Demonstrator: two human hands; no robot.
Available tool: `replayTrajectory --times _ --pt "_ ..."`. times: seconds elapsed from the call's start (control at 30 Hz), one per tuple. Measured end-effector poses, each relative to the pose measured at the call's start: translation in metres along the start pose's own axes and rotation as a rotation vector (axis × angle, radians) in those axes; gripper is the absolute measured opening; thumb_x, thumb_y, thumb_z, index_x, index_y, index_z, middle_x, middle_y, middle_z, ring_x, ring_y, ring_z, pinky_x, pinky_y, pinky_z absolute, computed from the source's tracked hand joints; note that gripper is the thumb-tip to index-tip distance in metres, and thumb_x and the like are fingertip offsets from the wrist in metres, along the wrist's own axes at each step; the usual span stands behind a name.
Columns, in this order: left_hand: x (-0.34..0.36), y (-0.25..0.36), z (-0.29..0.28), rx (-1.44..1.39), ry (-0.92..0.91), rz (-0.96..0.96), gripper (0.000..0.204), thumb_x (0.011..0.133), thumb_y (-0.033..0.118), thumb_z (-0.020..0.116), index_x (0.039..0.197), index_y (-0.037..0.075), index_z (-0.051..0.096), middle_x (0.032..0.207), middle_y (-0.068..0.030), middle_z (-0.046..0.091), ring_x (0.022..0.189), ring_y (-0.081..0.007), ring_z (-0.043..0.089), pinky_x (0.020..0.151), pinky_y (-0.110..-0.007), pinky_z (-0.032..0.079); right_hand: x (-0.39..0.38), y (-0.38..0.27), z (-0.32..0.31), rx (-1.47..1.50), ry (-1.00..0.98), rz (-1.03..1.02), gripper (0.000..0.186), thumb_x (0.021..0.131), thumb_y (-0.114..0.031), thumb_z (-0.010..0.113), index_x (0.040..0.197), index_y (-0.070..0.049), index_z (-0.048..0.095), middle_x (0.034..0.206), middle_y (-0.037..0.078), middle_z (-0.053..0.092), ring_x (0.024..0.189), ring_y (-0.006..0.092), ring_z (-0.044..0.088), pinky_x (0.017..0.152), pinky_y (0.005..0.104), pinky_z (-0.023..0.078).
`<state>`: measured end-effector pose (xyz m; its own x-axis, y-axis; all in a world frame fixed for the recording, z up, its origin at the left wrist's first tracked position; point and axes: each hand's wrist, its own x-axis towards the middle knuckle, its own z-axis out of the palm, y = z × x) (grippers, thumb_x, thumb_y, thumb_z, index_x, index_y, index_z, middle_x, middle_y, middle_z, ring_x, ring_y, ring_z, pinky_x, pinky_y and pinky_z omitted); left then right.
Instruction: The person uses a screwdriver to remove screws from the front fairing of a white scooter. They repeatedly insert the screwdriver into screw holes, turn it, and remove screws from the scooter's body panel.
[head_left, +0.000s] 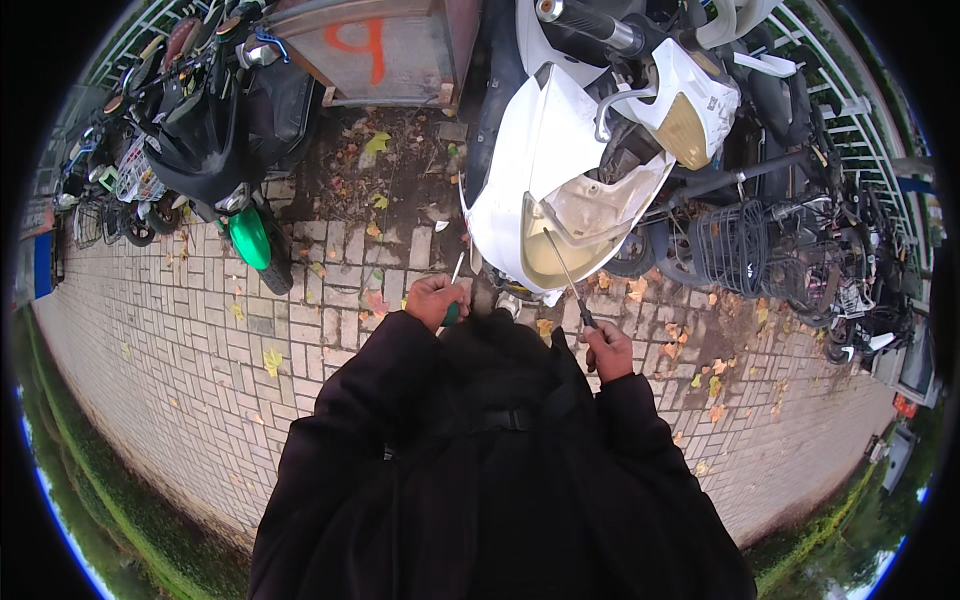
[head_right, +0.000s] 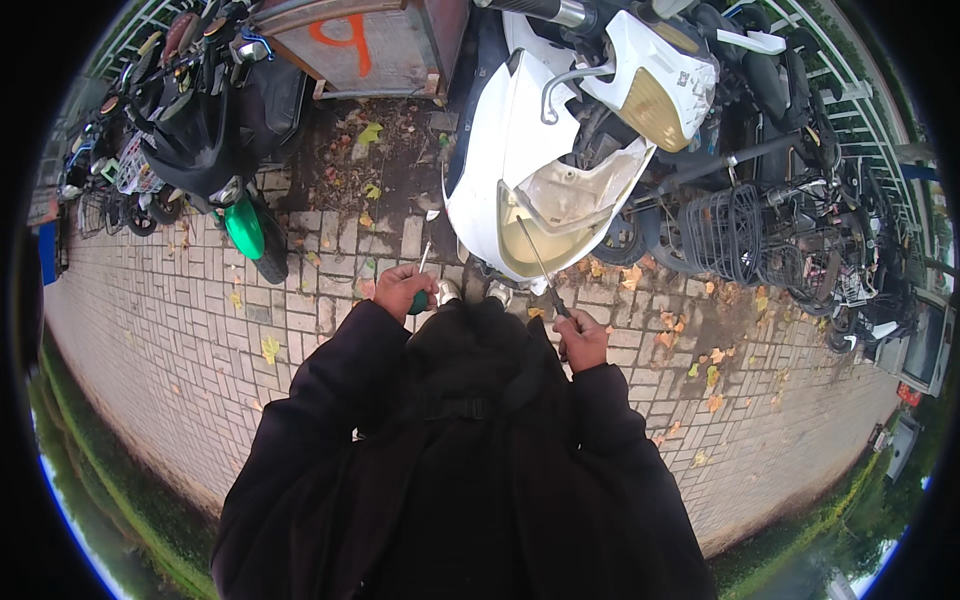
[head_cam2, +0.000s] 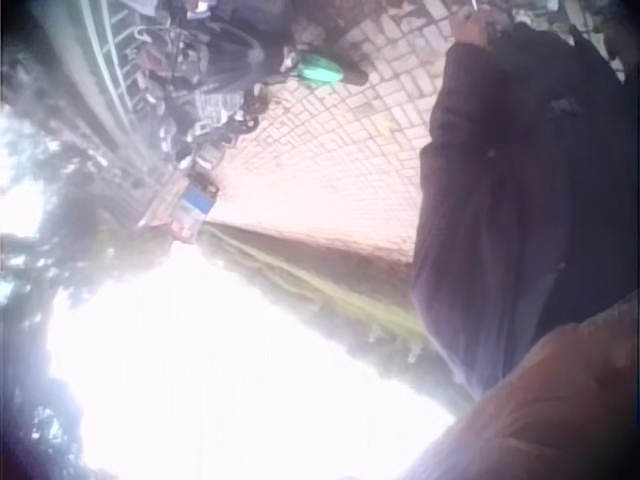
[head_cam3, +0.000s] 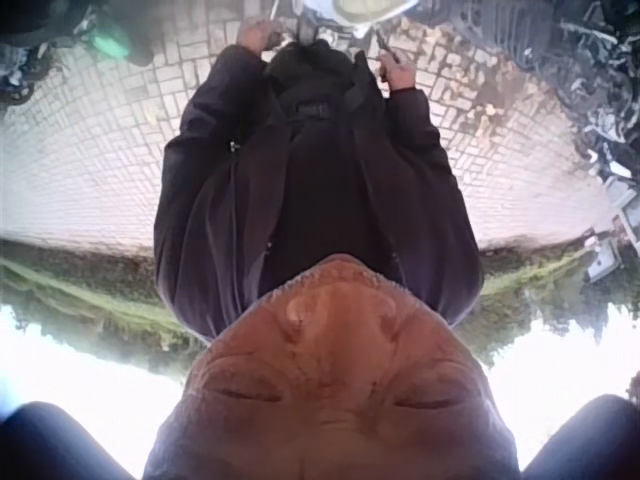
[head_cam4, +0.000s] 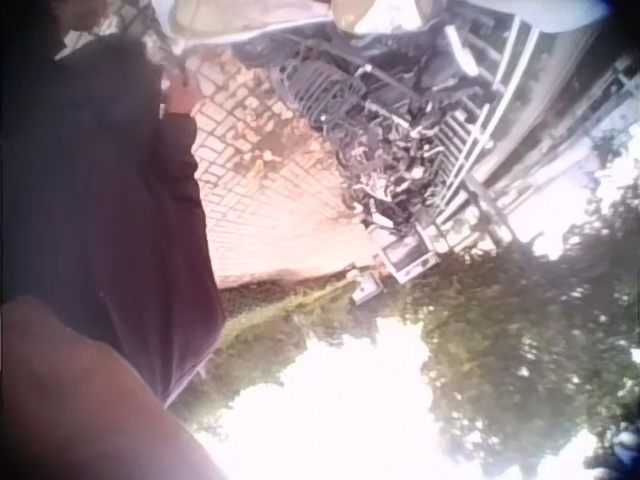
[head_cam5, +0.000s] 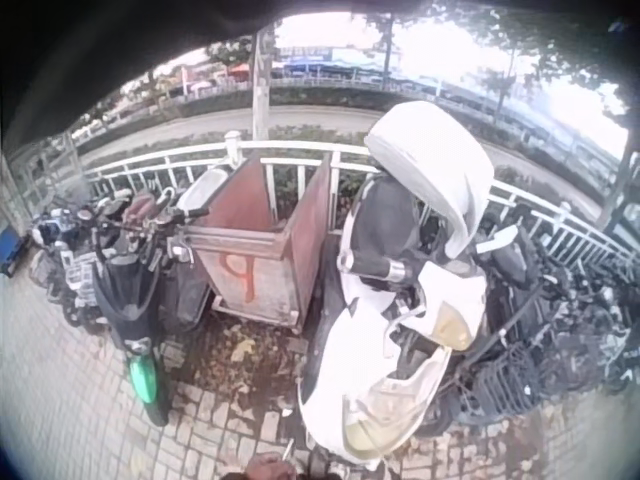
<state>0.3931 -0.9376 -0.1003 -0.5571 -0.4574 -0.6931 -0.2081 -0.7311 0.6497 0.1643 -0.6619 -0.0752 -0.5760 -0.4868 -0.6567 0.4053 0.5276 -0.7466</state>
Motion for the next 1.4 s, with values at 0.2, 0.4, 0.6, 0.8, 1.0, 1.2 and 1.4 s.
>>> replayTrajectory --times 0.2,0.4,0.6,0.8,1.0,1.2,1.4 --pt "0.039 0.031 0.023 -0.038 -0.013 0.047 0.023 0.094 0.011 0.069 0.073 0.004 0.06 0.078 -0.0119 0.07 0.063 -0.0196 0.068 0.056 -0.033 0.054 0.037 -0.02 0.017 0.097 0.028 -0.136 0.025 0.099 -0.014 0.066 0.118 0.001 0.065 0.067 -0.004 0.052 0.052 0.004 0.047 0.045 0.0228 0.038" --pt "0.104 0.074 0.053 0.114 -0.048 0.021 0.018 0.094 0.015 0.07 0.087 0.0 0.065 0.093 -0.0143 0.075 0.078 -0.0202 0.073 0.063 -0.033 0.057 0.039 -0.029 0.031 0.139 0.227 -0.151 0.026 0.099 -0.012 0.066 0.12 0.003 0.065 0.07 -0.003 0.055 0.053 0.0042 0.046 0.046 0.0224 0.039" --pt "0.217 0.107 0.068 0.313 0.027 0.173 0.028 0.083 0.023 0.082 0.08 0.0 0.067 0.102 -0.0164 0.074 0.091 -0.0252 0.072 0.076 -0.037 0.057 0.028 -0.034 0.077 0.287 0.234 -0.088 0.029 0.1 -0.015 0.064 0.123 0.004 0.065 0.085 0.005 0.069 0.05 0.0075 0.052 0.045 0.0245 0.042" --pt "0.307 0.134 0.061 0.611 0.105 0.485 0.036 0.085 0.018 0.08 0.108 -0.002 0.062 0.118 -0.0172 0.068 0.095 -0.0244 0.067 0.074 -0.037 0.056 0.013 -0.029 0.106 0.33 0.312 -0.118 0.028 0.1 -0.015 0.065 0.12 0.005 0.066 0.084 0.006 0.068 0.05 0.0078 0.052 0.045 0.0242 0.042" --pt "0.297 0.159 0.065 0.416 -0.146 0.159 0.055 0.09 0.018 0.077 0.138 0.002 0.054 0.112 -0.0084 0.069 0.089 -0.0199 0.069 0.06 -0.038 0.062 0.011 -0.031 0.125 0.347 0.341 -0.109 0.026 0.101 -0.017 0.064 0.118 0.002 0.067 0.087 0.005 0.069 0.05 0.0072 0.051 0.045 0.024 0.041" --pt "0.311 0.167 0.054 0.509 -0.283 0.056 0.054 0.089 0.021 0.079 0.134 0.002 0.056 0.112 -0.0078 0.069 0.09 -0.0201 0.069 0.061 -0.038 0.062 0.012 -0.039 0.131 0.317 0.356 -0.092 0.025 0.101 -0.016 0.064 0.117 0.002 0.067 0.085 0.004 0.068 0.05 0.0071 0.05 0.046 0.0242 0.041" --pt "0.309 0.156 0.053 0.453 -0.225 0.092 0.048 0.09 0.021 0.078 0.13 0.003 0.06 0.107 -0.0071 0.07 0.085 -0.0189 0.069 0.059 -0.038 0.061 0.011 -0.034 0.131 0.323 0.332 -0.06 0.029 0.099 -0.014 0.067 0.123 0.003 0.066 0.084 0.004 0.068 0.051 0.0062 0.051 0.047 0.0236 0.041"
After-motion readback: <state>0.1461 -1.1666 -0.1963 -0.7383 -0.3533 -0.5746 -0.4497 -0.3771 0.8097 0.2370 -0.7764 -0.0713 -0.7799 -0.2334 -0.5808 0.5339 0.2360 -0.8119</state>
